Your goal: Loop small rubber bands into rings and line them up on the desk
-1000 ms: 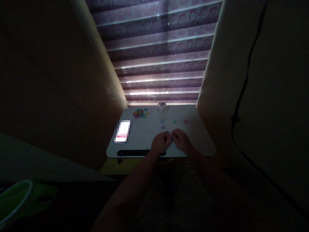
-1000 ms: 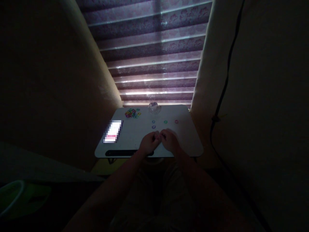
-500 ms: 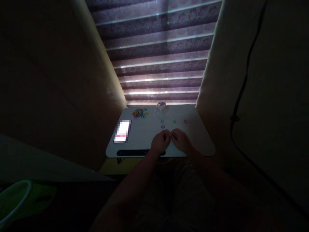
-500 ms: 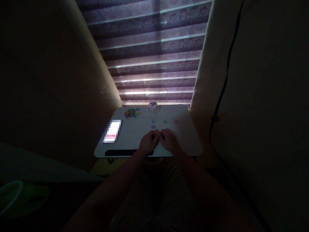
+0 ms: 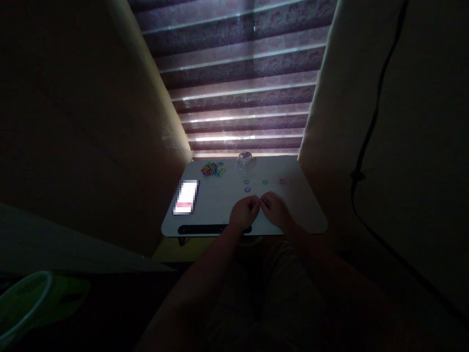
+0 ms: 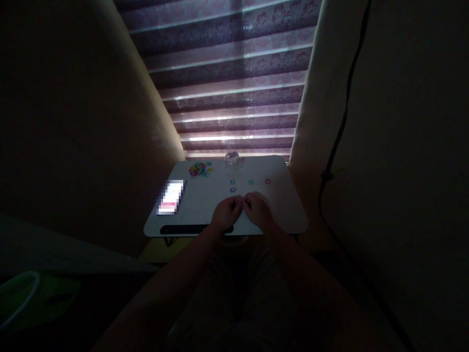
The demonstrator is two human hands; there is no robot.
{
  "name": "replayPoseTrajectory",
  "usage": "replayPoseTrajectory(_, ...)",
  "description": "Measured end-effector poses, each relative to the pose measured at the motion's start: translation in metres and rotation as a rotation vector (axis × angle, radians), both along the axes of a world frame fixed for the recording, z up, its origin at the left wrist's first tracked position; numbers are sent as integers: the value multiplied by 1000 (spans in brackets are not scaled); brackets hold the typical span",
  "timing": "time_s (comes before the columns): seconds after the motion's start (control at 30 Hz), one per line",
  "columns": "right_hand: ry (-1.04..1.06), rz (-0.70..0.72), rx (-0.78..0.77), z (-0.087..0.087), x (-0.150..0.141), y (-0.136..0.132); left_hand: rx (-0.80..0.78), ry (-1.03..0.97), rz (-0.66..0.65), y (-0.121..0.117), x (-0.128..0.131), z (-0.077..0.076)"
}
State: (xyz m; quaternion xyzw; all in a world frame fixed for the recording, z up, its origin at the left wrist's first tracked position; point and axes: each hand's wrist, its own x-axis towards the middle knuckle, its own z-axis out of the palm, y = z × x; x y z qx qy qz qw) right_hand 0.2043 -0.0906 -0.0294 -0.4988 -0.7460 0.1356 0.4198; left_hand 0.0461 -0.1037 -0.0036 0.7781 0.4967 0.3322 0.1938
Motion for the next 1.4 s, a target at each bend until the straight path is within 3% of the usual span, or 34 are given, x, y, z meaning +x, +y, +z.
replayPoseTrajectory(0.4, -9, 31, 7, 1, 1, 1, -12, -76, 98, 7, -2, -13)
replayPoseTrajectory(0.63, 53, 31, 2, 0, 1, 1, -13, -61, 132, 6, -2, -11)
replayPoseTrajectory(0.97, 98, 68, -27, 3, 0, -2, 2, 0, 71, 2, 0, -6)
replayPoseTrajectory(1.4, 54, 15, 13, 1, 0, 1, -34, -111, 117, 3, -1, -9)
